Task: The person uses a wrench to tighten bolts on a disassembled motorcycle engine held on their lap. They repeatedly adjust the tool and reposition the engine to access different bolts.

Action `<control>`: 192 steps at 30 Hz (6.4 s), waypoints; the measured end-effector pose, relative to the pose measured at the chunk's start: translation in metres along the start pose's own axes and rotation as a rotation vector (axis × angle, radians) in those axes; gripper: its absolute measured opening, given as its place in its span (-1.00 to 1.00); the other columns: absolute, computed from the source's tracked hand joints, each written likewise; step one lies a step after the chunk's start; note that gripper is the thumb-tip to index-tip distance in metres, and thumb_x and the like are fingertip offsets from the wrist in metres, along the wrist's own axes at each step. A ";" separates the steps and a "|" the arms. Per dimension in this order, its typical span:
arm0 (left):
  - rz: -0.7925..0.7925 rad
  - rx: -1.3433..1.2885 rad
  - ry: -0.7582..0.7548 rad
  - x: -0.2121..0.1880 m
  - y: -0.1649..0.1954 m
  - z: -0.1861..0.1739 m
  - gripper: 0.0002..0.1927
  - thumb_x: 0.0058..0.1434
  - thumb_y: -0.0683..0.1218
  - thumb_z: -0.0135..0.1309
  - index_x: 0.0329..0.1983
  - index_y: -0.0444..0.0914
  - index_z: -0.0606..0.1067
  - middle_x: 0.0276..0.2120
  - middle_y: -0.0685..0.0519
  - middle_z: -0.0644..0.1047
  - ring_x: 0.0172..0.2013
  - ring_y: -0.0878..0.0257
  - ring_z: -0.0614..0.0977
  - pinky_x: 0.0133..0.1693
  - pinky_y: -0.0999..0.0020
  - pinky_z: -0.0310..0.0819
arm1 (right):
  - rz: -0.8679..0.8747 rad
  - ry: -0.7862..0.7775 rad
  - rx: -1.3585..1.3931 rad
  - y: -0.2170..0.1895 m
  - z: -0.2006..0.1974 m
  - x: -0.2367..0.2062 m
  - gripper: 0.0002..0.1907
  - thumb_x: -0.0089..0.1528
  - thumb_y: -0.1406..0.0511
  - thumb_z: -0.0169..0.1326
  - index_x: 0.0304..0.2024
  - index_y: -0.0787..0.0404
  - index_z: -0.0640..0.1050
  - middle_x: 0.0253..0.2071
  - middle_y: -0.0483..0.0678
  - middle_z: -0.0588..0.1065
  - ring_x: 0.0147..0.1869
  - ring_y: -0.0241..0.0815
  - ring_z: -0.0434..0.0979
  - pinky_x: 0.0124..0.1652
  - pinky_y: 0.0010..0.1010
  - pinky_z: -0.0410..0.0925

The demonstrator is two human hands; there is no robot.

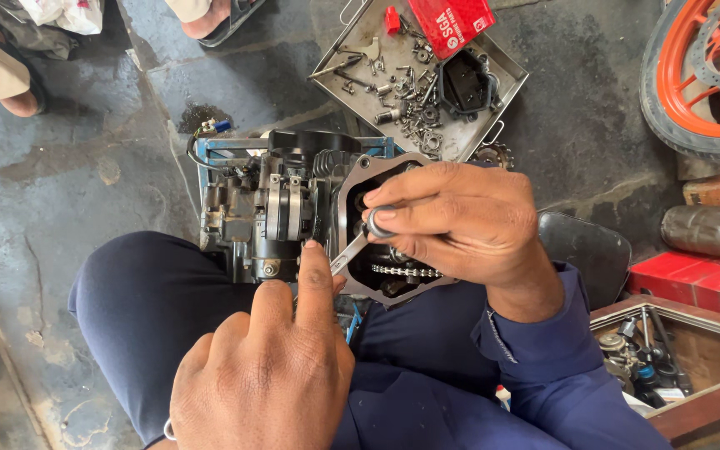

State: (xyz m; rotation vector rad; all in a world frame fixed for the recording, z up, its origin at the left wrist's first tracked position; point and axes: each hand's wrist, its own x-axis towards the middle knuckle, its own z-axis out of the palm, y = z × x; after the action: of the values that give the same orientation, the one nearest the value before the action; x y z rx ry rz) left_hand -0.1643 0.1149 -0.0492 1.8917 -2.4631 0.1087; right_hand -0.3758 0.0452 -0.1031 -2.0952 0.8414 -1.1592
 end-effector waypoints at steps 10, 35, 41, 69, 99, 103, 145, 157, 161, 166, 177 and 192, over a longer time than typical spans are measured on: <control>0.013 -0.009 0.014 0.002 -0.001 -0.001 -0.68 0.23 0.07 0.16 0.00 -0.09 0.68 -0.64 0.21 0.43 -0.76 0.38 0.43 -0.70 0.43 0.31 | -0.047 0.040 -0.070 -0.004 0.003 0.002 -0.81 0.15 0.42 0.39 -0.23 0.27 0.63 -0.13 0.09 0.62 -0.12 -0.17 0.73 -0.19 -0.50 0.58; -0.003 -0.003 0.025 -0.002 -0.002 0.002 -0.70 0.27 0.08 0.17 0.00 -0.08 0.68 -0.64 0.21 0.41 -0.73 0.37 0.44 -0.66 0.42 0.32 | -0.034 0.002 -0.061 -0.006 0.001 0.005 -0.87 0.22 0.39 0.33 -0.21 0.28 0.64 -0.11 0.10 0.63 -0.10 -0.18 0.73 -0.16 -0.48 0.53; 0.223 -0.232 0.054 0.019 -0.037 0.003 -0.69 0.21 -0.01 0.19 0.01 -0.11 0.65 -0.62 0.13 0.41 -0.67 0.25 0.50 -0.59 0.28 0.36 | -0.022 -0.010 -0.041 -0.006 0.001 0.002 -0.87 0.24 0.39 0.32 -0.18 0.28 0.64 -0.10 0.08 0.63 -0.06 -0.15 0.74 -0.17 -0.51 0.56; 0.999 -0.261 0.053 0.102 -0.093 0.032 -0.54 0.28 0.19 0.15 0.02 -0.24 0.64 -0.77 0.13 0.40 -0.77 0.24 0.52 -0.76 0.28 0.31 | 0.109 0.099 -0.116 0.023 0.013 0.014 -0.80 0.47 0.47 0.15 0.15 0.26 0.58 0.03 -0.01 0.47 -0.11 -0.35 0.59 -0.15 -0.63 0.52; 0.207 -0.882 0.351 0.106 -0.080 0.105 -0.73 0.31 0.06 0.15 -0.23 -0.24 0.65 -0.52 0.01 0.56 -0.48 0.05 0.57 -0.34 0.18 0.31 | 0.219 -0.100 -0.549 -0.053 0.008 0.024 -0.79 0.02 0.23 0.30 -0.37 0.17 0.60 -0.40 -0.06 0.52 -0.31 -0.04 0.56 -0.32 -0.26 0.41; 0.161 -1.047 0.201 0.113 -0.084 0.120 -0.66 0.29 0.11 0.12 -0.26 -0.27 0.64 -0.47 -0.01 0.60 -0.52 0.09 0.59 -0.39 0.24 0.38 | 0.241 -0.080 -0.582 -0.051 0.014 0.024 -0.86 0.02 0.26 0.28 -0.42 0.16 0.62 -0.41 -0.10 0.54 -0.31 -0.07 0.58 -0.33 -0.27 0.41; 0.386 -1.095 0.193 0.110 -0.083 0.118 -0.84 0.13 -0.04 0.10 -0.45 -0.22 0.49 -0.62 0.01 0.44 -0.56 0.03 0.46 -0.35 0.19 0.28 | 0.224 -0.014 -0.486 -0.047 0.015 0.029 -0.85 0.02 0.36 0.32 -0.42 0.21 0.57 -0.49 -0.11 0.46 -0.41 -0.19 0.50 -0.38 -0.37 0.36; 0.363 -1.135 0.174 0.110 -0.082 0.124 -0.81 0.17 -0.05 0.12 -0.45 -0.25 0.48 -0.64 -0.01 0.42 -0.60 0.04 0.46 -0.45 0.18 0.27 | 0.270 -0.045 -0.522 -0.045 0.015 0.023 -0.84 0.03 0.34 0.32 -0.41 0.21 0.58 -0.49 -0.11 0.46 -0.39 -0.18 0.52 -0.37 -0.34 0.37; 0.326 -1.184 0.105 0.110 -0.084 0.124 -0.81 0.20 -0.05 0.11 -0.43 -0.27 0.49 -0.67 0.00 0.41 -0.65 0.14 0.46 -0.52 0.25 0.26 | 0.310 -0.068 -0.434 -0.041 0.009 0.025 -0.86 0.07 0.32 0.32 -0.39 0.22 0.61 -0.46 -0.09 0.51 -0.38 -0.18 0.55 -0.35 -0.37 0.39; 0.250 -1.238 0.024 0.111 -0.087 0.121 -0.78 0.16 -0.05 0.15 -0.43 -0.31 0.50 -0.68 -0.02 0.39 -0.67 0.22 0.36 -0.56 0.32 0.22 | 0.249 -0.070 -0.504 -0.035 -0.015 0.038 -0.87 0.21 0.33 0.29 -0.31 0.27 0.63 -0.34 -0.01 0.56 -0.25 -0.07 0.57 -0.22 -0.33 0.40; 0.311 -1.179 0.062 0.114 -0.090 0.118 -0.75 0.12 -0.04 0.16 -0.44 -0.34 0.50 -0.65 -0.12 0.39 -0.66 0.11 0.40 -0.54 0.23 0.26 | 0.227 -0.262 -0.612 -0.039 -0.011 0.050 -0.83 0.10 0.30 0.29 -0.28 0.21 0.66 -0.42 -0.09 0.54 -0.32 -0.13 0.56 -0.28 -0.32 0.40; 0.345 -1.263 -0.108 0.123 -0.090 0.125 -0.77 0.08 -0.04 0.06 -0.41 -0.34 0.52 -0.68 -0.07 0.44 -0.67 0.19 0.44 -0.53 0.27 0.32 | 0.229 -0.281 -0.607 -0.041 -0.009 0.049 -0.87 0.13 0.32 0.29 -0.30 0.23 0.63 -0.44 -0.08 0.53 -0.32 -0.11 0.55 -0.28 -0.30 0.38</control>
State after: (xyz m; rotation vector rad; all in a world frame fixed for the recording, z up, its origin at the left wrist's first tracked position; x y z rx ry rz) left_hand -0.1074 -0.0365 -0.1622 0.9082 -1.9569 -1.2198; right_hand -0.3532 0.0321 -0.0443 -2.4672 1.3720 -0.5011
